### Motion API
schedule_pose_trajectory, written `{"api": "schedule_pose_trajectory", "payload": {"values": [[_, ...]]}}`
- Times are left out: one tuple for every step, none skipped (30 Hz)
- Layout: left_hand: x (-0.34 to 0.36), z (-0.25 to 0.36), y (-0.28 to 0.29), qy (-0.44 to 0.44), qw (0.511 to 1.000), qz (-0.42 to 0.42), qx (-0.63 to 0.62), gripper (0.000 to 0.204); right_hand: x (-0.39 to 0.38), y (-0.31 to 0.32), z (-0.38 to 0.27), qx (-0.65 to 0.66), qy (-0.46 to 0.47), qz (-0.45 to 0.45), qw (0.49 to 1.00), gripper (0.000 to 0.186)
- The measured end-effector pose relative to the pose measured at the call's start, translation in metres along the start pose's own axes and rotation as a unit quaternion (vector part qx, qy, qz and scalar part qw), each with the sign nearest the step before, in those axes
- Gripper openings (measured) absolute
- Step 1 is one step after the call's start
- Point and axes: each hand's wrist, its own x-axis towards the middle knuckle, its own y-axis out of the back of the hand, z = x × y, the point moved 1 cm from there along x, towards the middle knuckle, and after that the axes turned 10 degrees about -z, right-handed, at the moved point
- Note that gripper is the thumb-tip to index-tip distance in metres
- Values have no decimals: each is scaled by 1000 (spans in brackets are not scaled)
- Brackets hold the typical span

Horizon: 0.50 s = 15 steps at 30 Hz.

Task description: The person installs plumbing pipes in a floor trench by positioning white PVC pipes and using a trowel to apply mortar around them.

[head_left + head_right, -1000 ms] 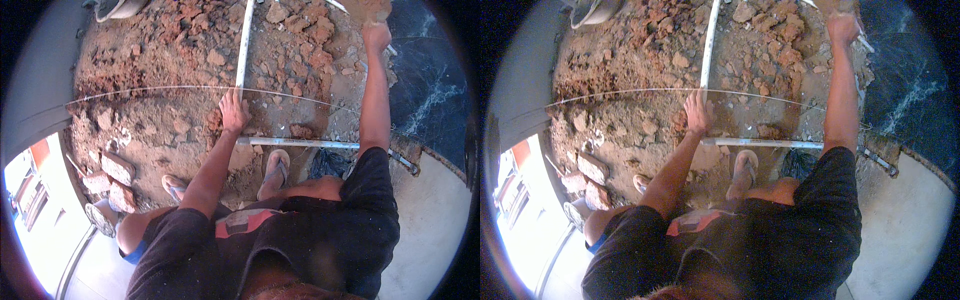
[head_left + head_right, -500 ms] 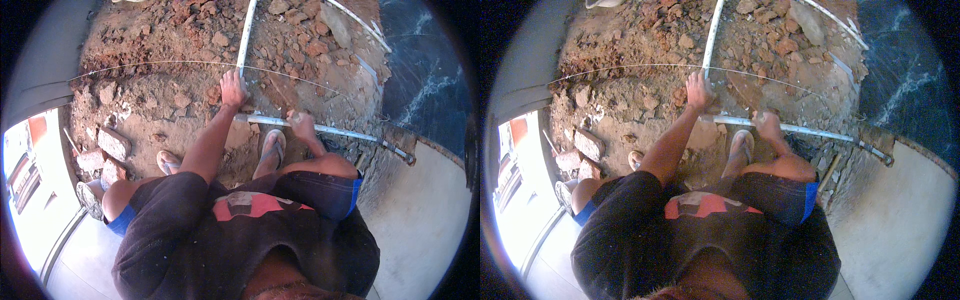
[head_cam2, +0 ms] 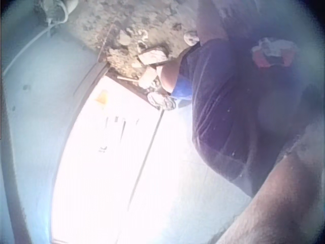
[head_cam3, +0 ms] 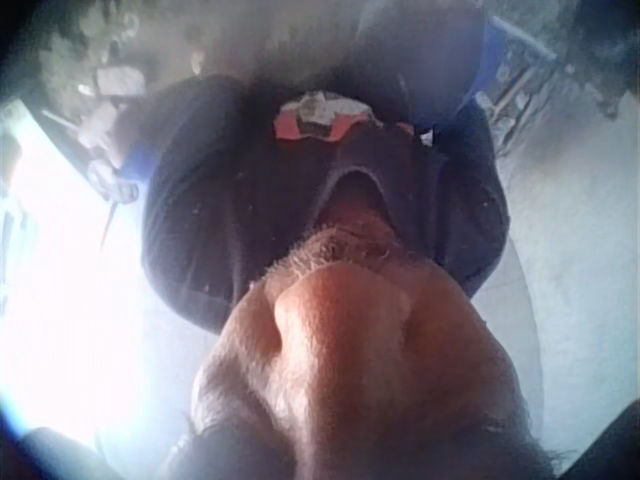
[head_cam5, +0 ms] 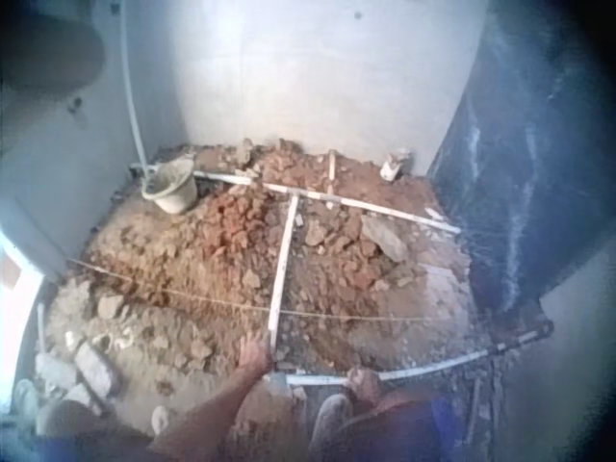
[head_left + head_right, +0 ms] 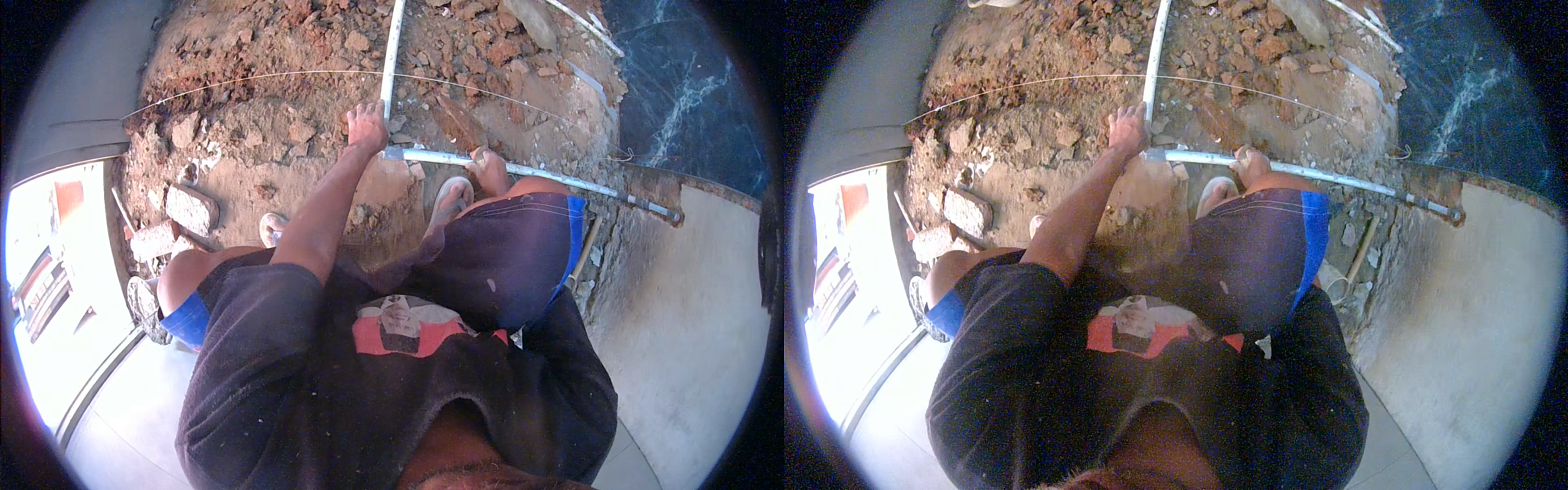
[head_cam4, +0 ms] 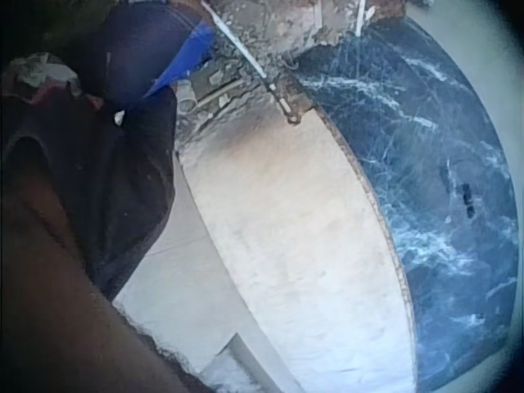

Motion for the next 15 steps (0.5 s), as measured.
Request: {"api": "schedule_pose_trajectory", "payload": {"values": [[-5,-2,2,3,1000,-21,13,39,-1,0,-3,-14,3,10,1000,29],[-9,-3,4,5,999,-42,26,38,-2,0,-5,-11,-3,6,1000,30],[-12,0,9,0,998,-41,44,37,-4,0,-3,-8,-13,4,1000,30],[-15,7,13,-6,997,-40,62,37,-5,0,0,-5,-24,3,1000,30],[-16,13,17,-12,996,-40,81,37,-6,0,3,-10,-31,10,999,30],[-16,14,14,-50,993,-36,97,38,-5,-1,3,-15,-34,14,999,31],[-14,15,9,-89,989,-32,113,40,-4,-2,3,-21,-38,18,999,31],[-11,15,5,-129,983,-28,128,41,-3,-4,2,-9,-30,18,999,31],[-9,17,2,-188,969,4,158,49,-1,-5,5,1,-24,18,1000,31],[-6,20,-3,-166,970,-21,175,51,0,-6,7,11,-18,18,1000,32],[-3,27,-9,-144,970,-45,192,54,-2,-7,10,6,-24,9,1000,32],[1,33,-10,-121,968,-68,211,56,-2,-10,12,2,-29,1,1000,32],[6,33,-15,-101,964,-27,245,54,3,-9,6,-2,-25,-7,1000,32],[14,32,-19,-78,964,-52,247,52,8,-7,1,22,-30,-8,999,32],[20,49,-15,-73,964,-80,242,50,1,-1,8,41,-54,-5,998,32]]}}
